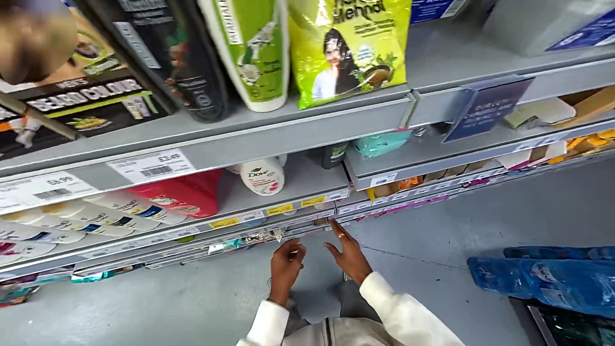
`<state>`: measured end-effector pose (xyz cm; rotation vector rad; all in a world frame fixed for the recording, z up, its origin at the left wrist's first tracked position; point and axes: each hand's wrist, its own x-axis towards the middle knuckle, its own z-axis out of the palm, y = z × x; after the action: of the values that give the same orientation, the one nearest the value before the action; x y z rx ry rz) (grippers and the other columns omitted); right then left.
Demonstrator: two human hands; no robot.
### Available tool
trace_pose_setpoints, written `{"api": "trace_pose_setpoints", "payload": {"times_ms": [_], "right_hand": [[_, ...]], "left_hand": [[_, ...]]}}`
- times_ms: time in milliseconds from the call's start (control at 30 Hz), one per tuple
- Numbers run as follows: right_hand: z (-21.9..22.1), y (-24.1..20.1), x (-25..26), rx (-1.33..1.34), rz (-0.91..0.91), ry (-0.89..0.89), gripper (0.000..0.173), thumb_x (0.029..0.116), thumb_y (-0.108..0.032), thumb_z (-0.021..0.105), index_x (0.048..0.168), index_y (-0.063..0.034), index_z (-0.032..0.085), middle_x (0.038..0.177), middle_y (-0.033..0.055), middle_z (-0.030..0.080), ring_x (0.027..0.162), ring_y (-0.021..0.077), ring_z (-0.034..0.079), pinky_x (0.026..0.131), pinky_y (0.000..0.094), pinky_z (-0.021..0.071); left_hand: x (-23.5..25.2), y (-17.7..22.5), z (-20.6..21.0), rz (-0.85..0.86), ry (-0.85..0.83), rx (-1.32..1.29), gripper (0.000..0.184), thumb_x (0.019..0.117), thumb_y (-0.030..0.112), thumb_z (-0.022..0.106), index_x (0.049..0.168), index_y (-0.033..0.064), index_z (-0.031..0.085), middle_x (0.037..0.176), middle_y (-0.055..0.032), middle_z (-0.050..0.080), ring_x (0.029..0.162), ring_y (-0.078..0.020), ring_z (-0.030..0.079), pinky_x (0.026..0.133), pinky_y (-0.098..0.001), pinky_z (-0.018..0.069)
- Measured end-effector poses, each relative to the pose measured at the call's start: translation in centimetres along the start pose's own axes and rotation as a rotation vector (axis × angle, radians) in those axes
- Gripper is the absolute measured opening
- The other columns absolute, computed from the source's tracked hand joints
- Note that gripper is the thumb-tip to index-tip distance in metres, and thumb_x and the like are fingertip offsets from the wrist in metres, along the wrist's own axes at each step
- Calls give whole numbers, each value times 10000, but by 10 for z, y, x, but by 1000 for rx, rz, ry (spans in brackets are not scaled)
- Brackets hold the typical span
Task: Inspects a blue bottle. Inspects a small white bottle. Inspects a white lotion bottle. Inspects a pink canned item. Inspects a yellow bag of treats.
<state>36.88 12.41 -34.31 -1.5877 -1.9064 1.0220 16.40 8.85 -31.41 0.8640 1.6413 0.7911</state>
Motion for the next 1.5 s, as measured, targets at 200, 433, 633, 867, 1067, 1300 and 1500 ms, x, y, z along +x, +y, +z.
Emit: {"api": "trace_pose_setpoints", "payload": {"times_ms": [200,433,633,867,1067,1300,1500], "right_hand": [[-93,33,-12,10,-94,161,529,988,-258,661,1429,19,565,1403,151,624,1304,226,607,1132,377,467],[-160,68,-39,92,-57,125,548,973,-239,691,1441,10,551,1372,139,646,1249,177,644,1081,333,525],[-178,83,-66,149,12,189,562,963,-215,700,1440,33,538,1344,147,660,1199,163,672,1020,295,563],[-170,66,-75,246,81,134,564,968,-217,702,1452,15,528,1338,122,664,1164,146,687,964,287,597],[-163,43,-73,329,190,75,585,969,-247,710,1468,-14,516,1347,103,658,1176,138,679,960,288,601],[-153,38,-84,391,248,21,460,958,-227,727,1352,-12,627,1313,110,675,1175,143,679,988,292,589],[-152,29,-79,401,211,-34,493,982,-308,688,1380,-28,610,1380,105,637,1278,156,613,1087,324,518]], "left_hand": [[80,29,93,231,259,278,546,916,190,764,1357,-66,568,1364,-273,572,1228,-360,612,1007,-492,538],[112,35,131,365,460,341,678,875,289,819,1364,-94,547,1425,-327,509,1359,-450,481,1145,-587,381],[127,27,128,493,536,393,697,789,315,897,1285,-85,616,1315,-302,611,1301,-443,547,1135,-616,381],[108,22,127,418,522,325,598,787,349,899,1188,-43,691,1269,-285,616,1144,-398,642,927,-572,546],[103,28,121,286,442,228,555,809,321,888,1189,-32,689,1124,-215,724,1070,-339,714,977,-553,550],[84,1,100,173,231,108,375,824,315,869,1023,15,761,911,-128,765,873,-239,746,877,-494,586],[5,7,100,100,-78,-137,340,801,192,873,1048,-6,750,919,-113,777,838,-198,762,770,-375,642]]}}
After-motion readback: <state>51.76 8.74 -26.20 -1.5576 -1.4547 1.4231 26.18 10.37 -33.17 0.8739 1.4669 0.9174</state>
